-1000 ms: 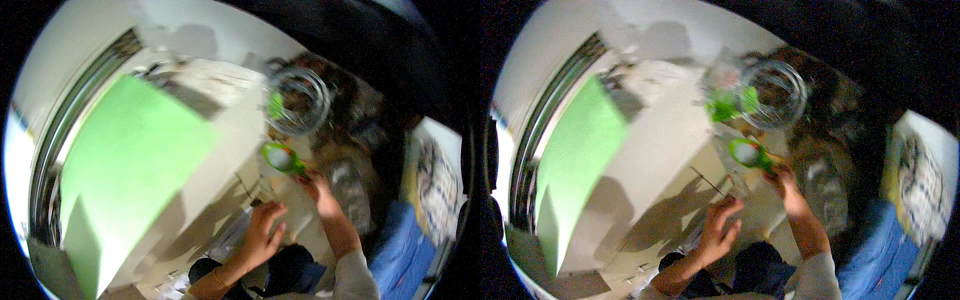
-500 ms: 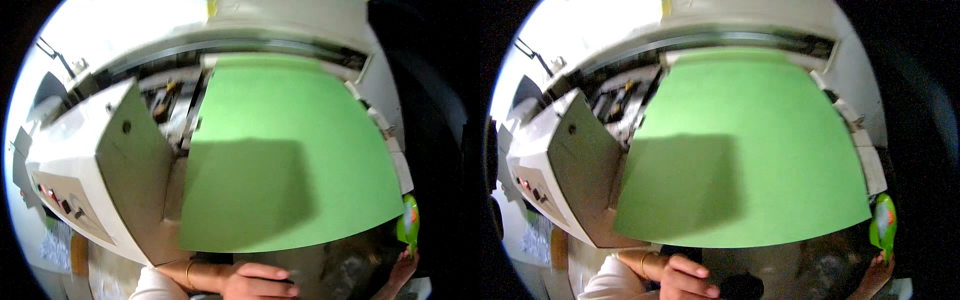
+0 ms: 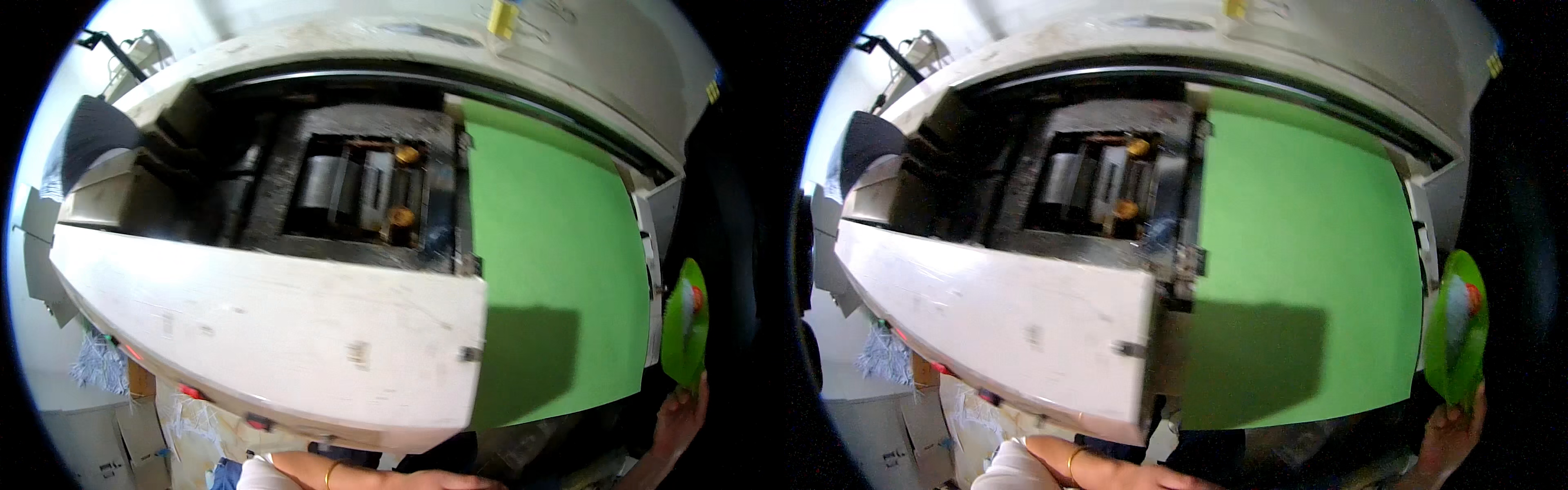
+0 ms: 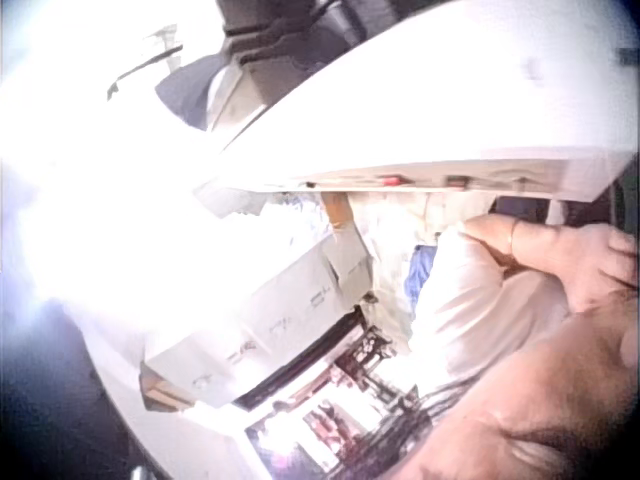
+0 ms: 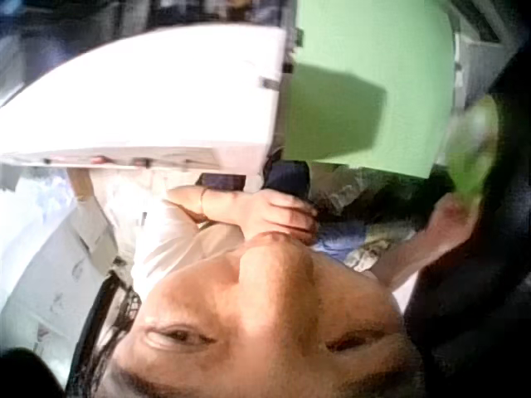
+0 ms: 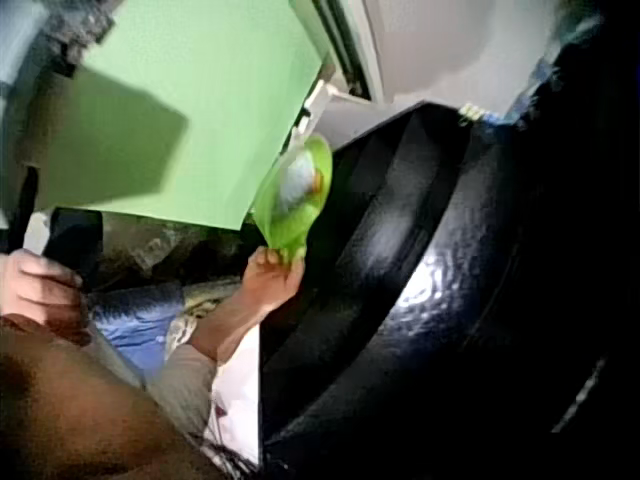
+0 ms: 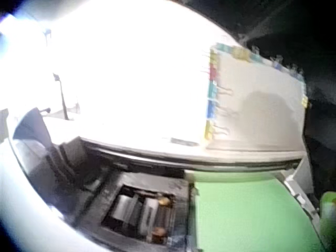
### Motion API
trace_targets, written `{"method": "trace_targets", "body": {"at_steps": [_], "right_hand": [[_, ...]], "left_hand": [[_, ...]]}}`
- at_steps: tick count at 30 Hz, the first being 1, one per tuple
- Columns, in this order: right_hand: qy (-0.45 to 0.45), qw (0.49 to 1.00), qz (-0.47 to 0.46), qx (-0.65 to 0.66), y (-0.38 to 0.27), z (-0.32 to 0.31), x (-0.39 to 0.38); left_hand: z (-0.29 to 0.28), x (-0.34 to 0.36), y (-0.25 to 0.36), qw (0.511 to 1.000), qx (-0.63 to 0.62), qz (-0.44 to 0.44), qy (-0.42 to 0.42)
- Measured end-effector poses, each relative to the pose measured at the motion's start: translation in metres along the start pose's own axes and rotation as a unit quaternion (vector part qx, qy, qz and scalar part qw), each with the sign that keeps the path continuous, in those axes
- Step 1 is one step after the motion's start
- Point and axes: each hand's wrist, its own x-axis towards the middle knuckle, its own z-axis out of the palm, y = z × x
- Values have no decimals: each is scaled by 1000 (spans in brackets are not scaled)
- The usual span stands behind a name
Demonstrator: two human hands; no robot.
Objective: The person loads a stack of printed papers into a binding machine, adjusts internal components, and places a green sheet on the machine. They then scoop a white granular substance from a bag and pour it into the machine's interior. The person walks away from the machine at the end.
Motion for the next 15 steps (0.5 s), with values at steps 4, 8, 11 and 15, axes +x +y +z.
{"method": "trace_targets", "body": {"at_steps": [4,8,11,15], "right_hand": [[-14,996,63,-57,4,143,2],[-212,960,172,-59,-6,234,6],[-229,941,225,-110,-19,308,-16],[-261,920,271,-112,-8,339,-20]], "left_hand": [[-35,6,60,993,39,-105,38],[-74,36,147,884,-160,-355,258],[-99,52,152,877,371,-187,243],[-154,61,172,790,547,-242,133]]}}
